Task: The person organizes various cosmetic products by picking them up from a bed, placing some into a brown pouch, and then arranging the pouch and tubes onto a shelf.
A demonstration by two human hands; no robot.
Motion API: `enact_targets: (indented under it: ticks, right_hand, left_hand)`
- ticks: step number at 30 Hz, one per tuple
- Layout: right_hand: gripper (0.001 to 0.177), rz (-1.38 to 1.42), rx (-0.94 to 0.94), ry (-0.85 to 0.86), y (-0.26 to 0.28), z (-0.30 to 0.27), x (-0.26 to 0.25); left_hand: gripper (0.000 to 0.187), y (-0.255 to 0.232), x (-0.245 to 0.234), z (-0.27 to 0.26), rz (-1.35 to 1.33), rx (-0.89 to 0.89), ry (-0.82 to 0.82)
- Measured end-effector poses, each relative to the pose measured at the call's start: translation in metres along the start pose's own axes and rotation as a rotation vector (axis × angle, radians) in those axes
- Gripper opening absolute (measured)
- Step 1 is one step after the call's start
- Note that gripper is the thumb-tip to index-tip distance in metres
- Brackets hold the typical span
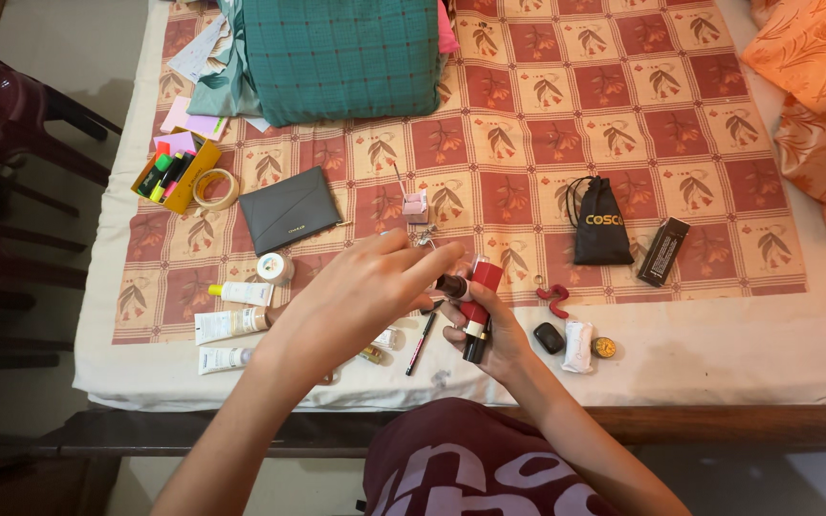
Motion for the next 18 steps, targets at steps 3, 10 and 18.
enact_targets:
  ticks: [3, 10, 18]
  right_hand:
    - [0.034, -0.011, 0.004, 0.012, -0.002, 0.0, -0.01]
    - [0.038, -0.186, -0.112, 0.042, 0.012, -0.007, 0.002]
    - [0.044, -0.507, -0.49, 0.077, 0.046, -0.013, 0.026]
  left_hand:
    - [0.053, 0.003, 0.005, -0.004, -0.03, -0.031, 0.002]
    - [0.056, 0.003, 0.026, 0.003, -0.036, -0.039, 0.077]
    - [0.058, 0.057, 0.031, 0.0, -0.569, -0.601, 0.118]
Point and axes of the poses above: each hand's wrist, its own z-axis towards the middle knuckle, its own x-axis out of the palm, y = z × x, the point moved 7 cm from there along z, towards the middle knuckle, and after that the axes turned 10 degrees about -x, right-handed, at the moved point
